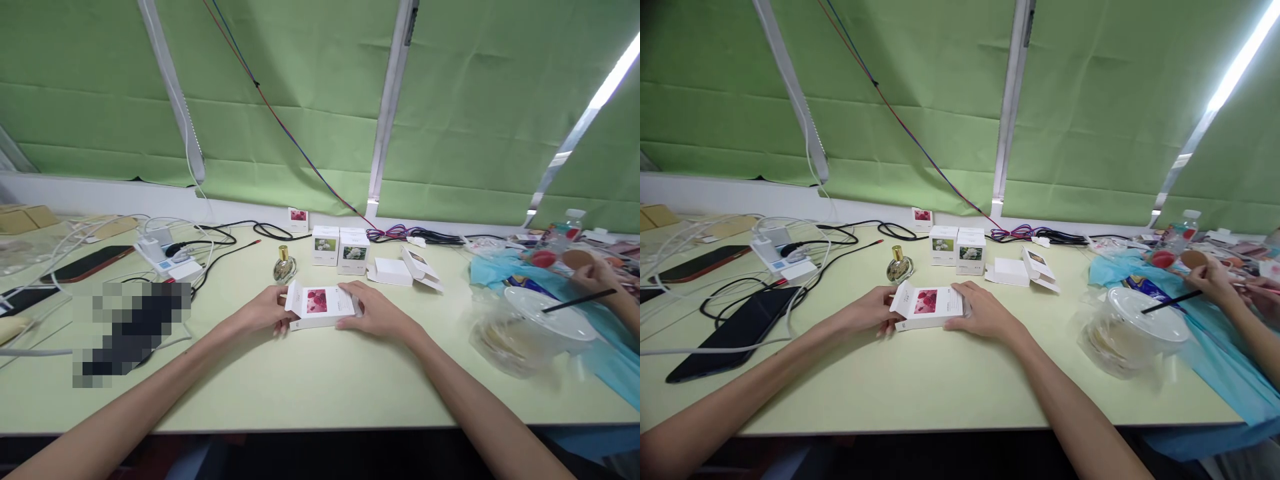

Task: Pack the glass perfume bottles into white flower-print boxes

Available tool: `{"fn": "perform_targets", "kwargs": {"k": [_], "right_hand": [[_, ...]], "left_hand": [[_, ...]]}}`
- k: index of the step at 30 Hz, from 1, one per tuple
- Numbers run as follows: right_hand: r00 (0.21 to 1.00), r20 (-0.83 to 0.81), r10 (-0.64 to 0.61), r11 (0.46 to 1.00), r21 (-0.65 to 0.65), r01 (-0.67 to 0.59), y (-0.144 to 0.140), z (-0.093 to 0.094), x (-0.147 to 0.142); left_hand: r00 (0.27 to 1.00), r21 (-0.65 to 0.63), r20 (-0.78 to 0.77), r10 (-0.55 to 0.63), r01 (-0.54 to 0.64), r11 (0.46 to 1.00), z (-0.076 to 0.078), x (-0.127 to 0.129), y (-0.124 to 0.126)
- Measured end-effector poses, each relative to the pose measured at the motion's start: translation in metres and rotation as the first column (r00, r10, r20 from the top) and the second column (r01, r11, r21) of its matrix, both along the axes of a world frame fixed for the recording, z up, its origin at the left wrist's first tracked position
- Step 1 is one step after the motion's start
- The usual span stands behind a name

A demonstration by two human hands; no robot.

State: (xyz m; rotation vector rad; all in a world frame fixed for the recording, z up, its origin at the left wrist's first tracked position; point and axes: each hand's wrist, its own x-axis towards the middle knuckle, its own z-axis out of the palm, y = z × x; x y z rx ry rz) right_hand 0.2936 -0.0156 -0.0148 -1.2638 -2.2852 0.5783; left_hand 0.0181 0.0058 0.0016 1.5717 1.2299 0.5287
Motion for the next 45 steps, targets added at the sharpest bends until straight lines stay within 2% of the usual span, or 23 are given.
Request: {"fn": "perform_targets", "kwargs": {"k": [3, 5, 6, 10, 12, 16, 20, 24, 28, 32, 36, 40, 45], "right_hand": [[1.000, -0.006, -0.005, 1.000, -0.003, 0.005, 0.001, 0.000, 0.001], [1.000, -0.007, -0.010, 1.000, -0.007, 0.010, 0.001, 0.000, 0.002], [1.000, -0.007, -0.012, 1.000, -0.009, 0.012, 0.001, 0.000, 0.002], [1.000, -0.009, -0.012, 1.000, -0.015, 0.011, 0.001, 0.000, 0.002], [1.000, -0.014, -0.007, 1.000, -0.023, 0.007, 0.001, 0.001, 0.003], [1.000, -0.007, -0.004, 0.999, -0.033, 0.004, 0.002, 0.003, 0.005], [0.999, 0.031, -0.030, 0.997, -0.063, 0.032, 0.002, 0.007, 0.014], [0.990, 0.087, -0.107, 0.986, -0.116, 0.117, 0.003, 0.012, 0.027], [0.983, 0.127, -0.131, 0.977, -0.150, 0.150, 0.003, 0.015, 0.037], [0.976, 0.159, -0.149, 0.973, -0.151, 0.174, 0.005, 0.018, 0.046], [0.953, 0.222, -0.205, 0.964, -0.120, 0.236, 0.006, 0.020, 0.056], [0.939, 0.262, -0.223, 0.957, -0.125, 0.262, 0.006, 0.021, 0.060], [0.940, 0.259, -0.222, 0.956, -0.131, 0.261, 0.006, 0.020, 0.059]], "left_hand": [[0.989, 0.241, -0.106, 0.105, -0.077, 0.967, -0.006, 0.001, -0.002], [0.981, 0.339, -0.143, 0.133, -0.077, 0.938, -0.007, 0.001, -0.002], [0.984, 0.346, -0.147, 0.103, -0.047, 0.937, -0.006, 0.000, -0.002], [0.988, 0.269, -0.068, -0.142, 0.155, 0.951, -0.005, -0.001, -0.001], [0.983, 0.260, -0.042, -0.181, 0.185, 0.948, -0.007, 0.002, 0.001], [0.993, 0.283, -0.021, -0.113, 0.114, 0.952, -0.015, 0.008, 0.006], [0.989, 0.338, -0.085, -0.121, 0.143, 0.930, -0.017, 0.001, 0.010], [0.984, 0.430, -0.178, -0.006, 0.083, 0.899, -0.010, -0.017, 0.006], [0.989, 0.372, -0.145, 0.027, 0.029, 0.928, 0.001, -0.029, -0.004], [0.989, 0.356, -0.127, 0.079, -0.029, 0.934, 0.010, -0.039, -0.011], [0.990, 0.303, -0.126, 0.062, -0.021, 0.953, 0.013, -0.048, -0.011], [0.993, 0.342, -0.094, 0.071, -0.035, 0.939, 0.016, -0.046, -0.009], [0.984, 0.467, -0.126, 0.128, -0.055, 0.882, 0.024, -0.029, -0.008]]}}
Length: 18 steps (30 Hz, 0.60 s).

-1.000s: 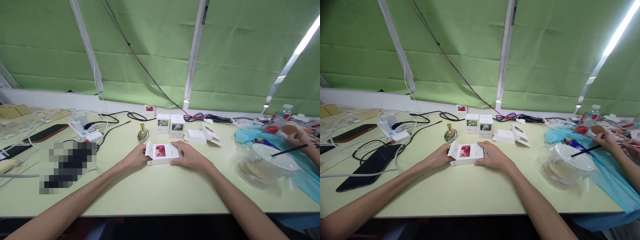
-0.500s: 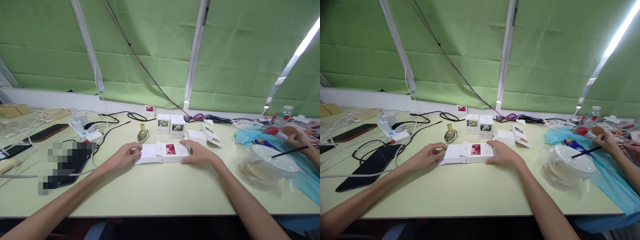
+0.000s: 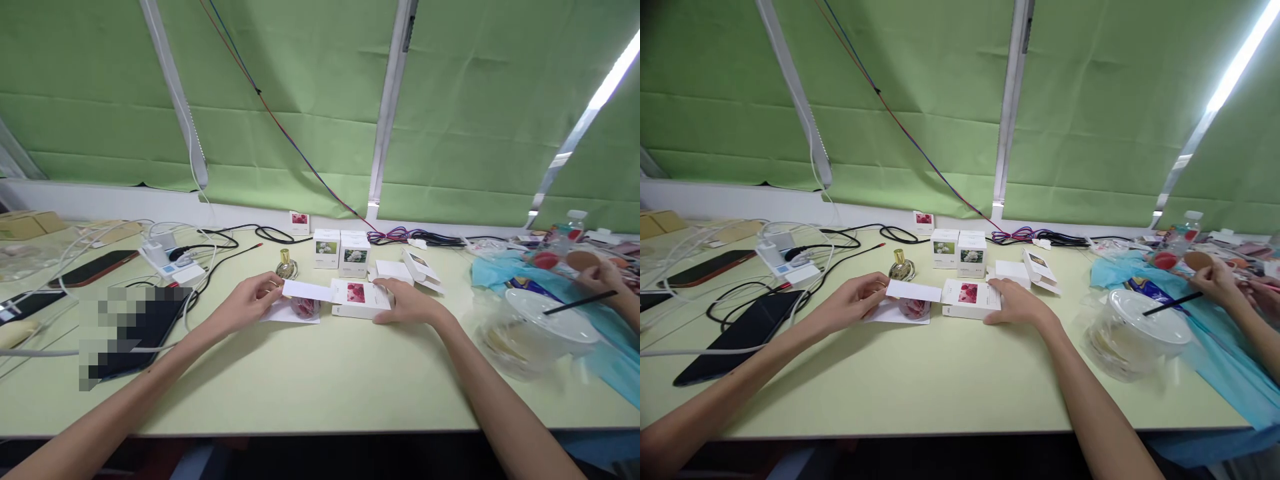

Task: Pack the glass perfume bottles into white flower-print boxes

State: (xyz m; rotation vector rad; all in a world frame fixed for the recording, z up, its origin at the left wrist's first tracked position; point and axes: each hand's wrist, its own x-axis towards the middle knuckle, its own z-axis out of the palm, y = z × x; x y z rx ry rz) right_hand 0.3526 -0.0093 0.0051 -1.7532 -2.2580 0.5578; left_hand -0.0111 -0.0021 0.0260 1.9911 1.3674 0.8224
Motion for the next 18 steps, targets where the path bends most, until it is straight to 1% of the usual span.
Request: {"fn": "perform_targets", "kwargs": {"k": [2, 4, 7, 10, 15, 18], "right_hand": [[1.000, -0.008, 0.000, 1.000, 0.011, 0.000, 0.000, -0.001, 0.000], [1.000, -0.003, -0.002, 1.000, 0.016, 0.002, 0.000, -0.001, 0.000], [1.000, 0.021, -0.017, 1.000, 0.016, 0.017, 0.000, -0.002, 0.001], [0.999, 0.044, -0.032, 0.999, 0.029, 0.031, 0.000, -0.002, 0.001], [0.997, 0.064, -0.036, 0.999, 0.023, 0.035, -0.001, 0.000, 0.000], [0.997, 0.066, -0.031, 0.999, 0.012, 0.030, -0.002, 0.001, -0.001]], "left_hand": [[1.000, 0.046, -0.023, 0.019, -0.018, 0.999, 0.007, 0.008, -0.001], [0.997, 0.085, -0.071, 0.013, -0.006, 0.996, 0.014, 0.017, -0.002], [0.976, 0.157, -0.216, -0.011, 0.046, 0.986, 0.025, 0.032, -0.002], [0.940, 0.230, -0.340, 0.015, 0.068, 0.971, 0.033, 0.047, 0.000], [0.873, 0.291, -0.487, 0.018, 0.143, 0.946, 0.040, 0.065, 0.002], [0.843, 0.389, -0.533, 0.068, 0.173, 0.905, 0.039, 0.067, 0.001]]}}
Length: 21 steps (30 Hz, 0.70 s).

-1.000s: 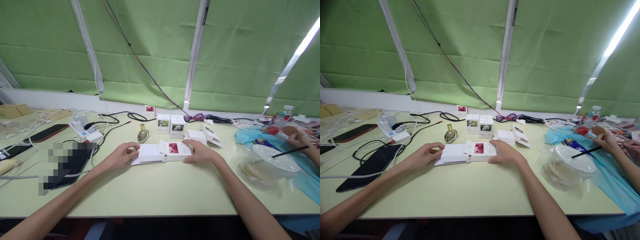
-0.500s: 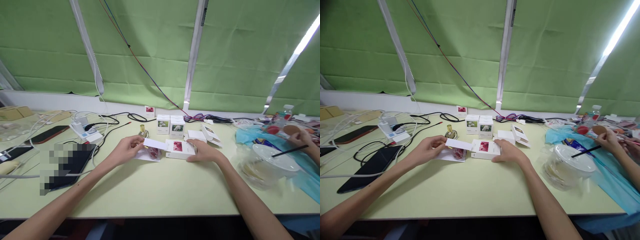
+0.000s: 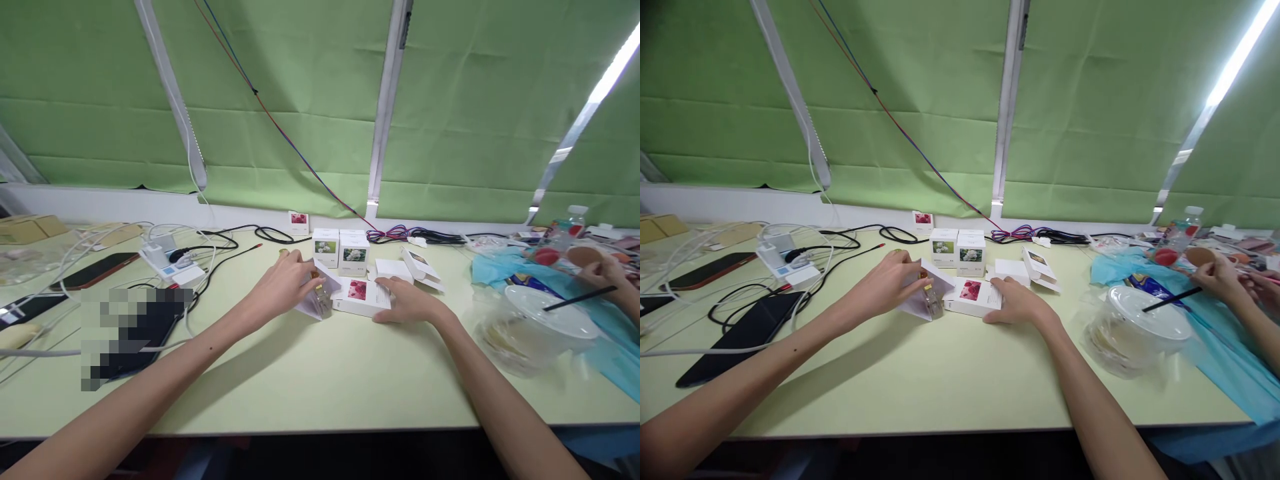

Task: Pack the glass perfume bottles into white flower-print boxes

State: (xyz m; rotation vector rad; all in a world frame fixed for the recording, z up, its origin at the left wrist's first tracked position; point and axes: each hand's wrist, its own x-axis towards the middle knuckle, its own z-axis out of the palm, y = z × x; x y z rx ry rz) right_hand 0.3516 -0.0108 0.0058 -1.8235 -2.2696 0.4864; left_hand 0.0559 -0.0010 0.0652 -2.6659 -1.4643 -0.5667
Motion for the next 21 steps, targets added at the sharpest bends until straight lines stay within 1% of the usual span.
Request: {"fn": "perform_targets", "kwargs": {"k": [2, 4, 5, 7, 10, 17, 19, 21], "right_hand": [[1.000, -0.006, 0.000, 1.000, -0.007, 0.000, 0.000, 0.000, 0.000], [1.000, -0.016, -0.006, 1.000, -0.008, 0.006, 0.000, -0.001, 0.000], [1.000, -0.020, -0.009, 1.000, -0.007, 0.009, 0.000, -0.001, 0.000], [1.000, -0.021, -0.016, 1.000, -0.006, 0.016, 0.001, -0.003, 0.000], [1.000, -0.019, -0.020, 1.000, -0.003, 0.019, 0.001, -0.004, -0.001], [0.999, -0.013, -0.031, 0.999, -0.027, 0.030, -0.001, -0.001, -0.005], [0.999, -0.008, -0.034, 0.999, -0.039, 0.034, -0.001, 0.001, -0.005], [0.999, -0.009, -0.035, 0.998, -0.048, 0.034, -0.002, 0.001, -0.005]], "left_hand": [[1.000, 0.086, 0.005, -0.022, 0.021, 0.996, -0.002, -0.001, 0.001], [0.998, 0.128, 0.026, -0.062, 0.058, 0.990, -0.006, -0.004, 0.004], [0.996, 0.119, 0.037, -0.084, 0.079, 0.990, -0.007, -0.006, 0.006], [0.991, 0.037, 0.057, -0.121, 0.119, 0.992, -0.009, -0.008, 0.010], [0.988, -0.093, 0.100, -0.114, 0.123, 0.988, -0.009, -0.007, 0.014], [0.994, -0.123, 0.081, -0.070, 0.080, 0.989, 0.005, 0.011, 0.020], [0.995, -0.135, 0.073, -0.065, 0.074, 0.988, 0.008, 0.012, 0.021], [0.999, -0.129, 0.033, -0.038, 0.042, 0.991, 0.011, 0.011, 0.020]]}}
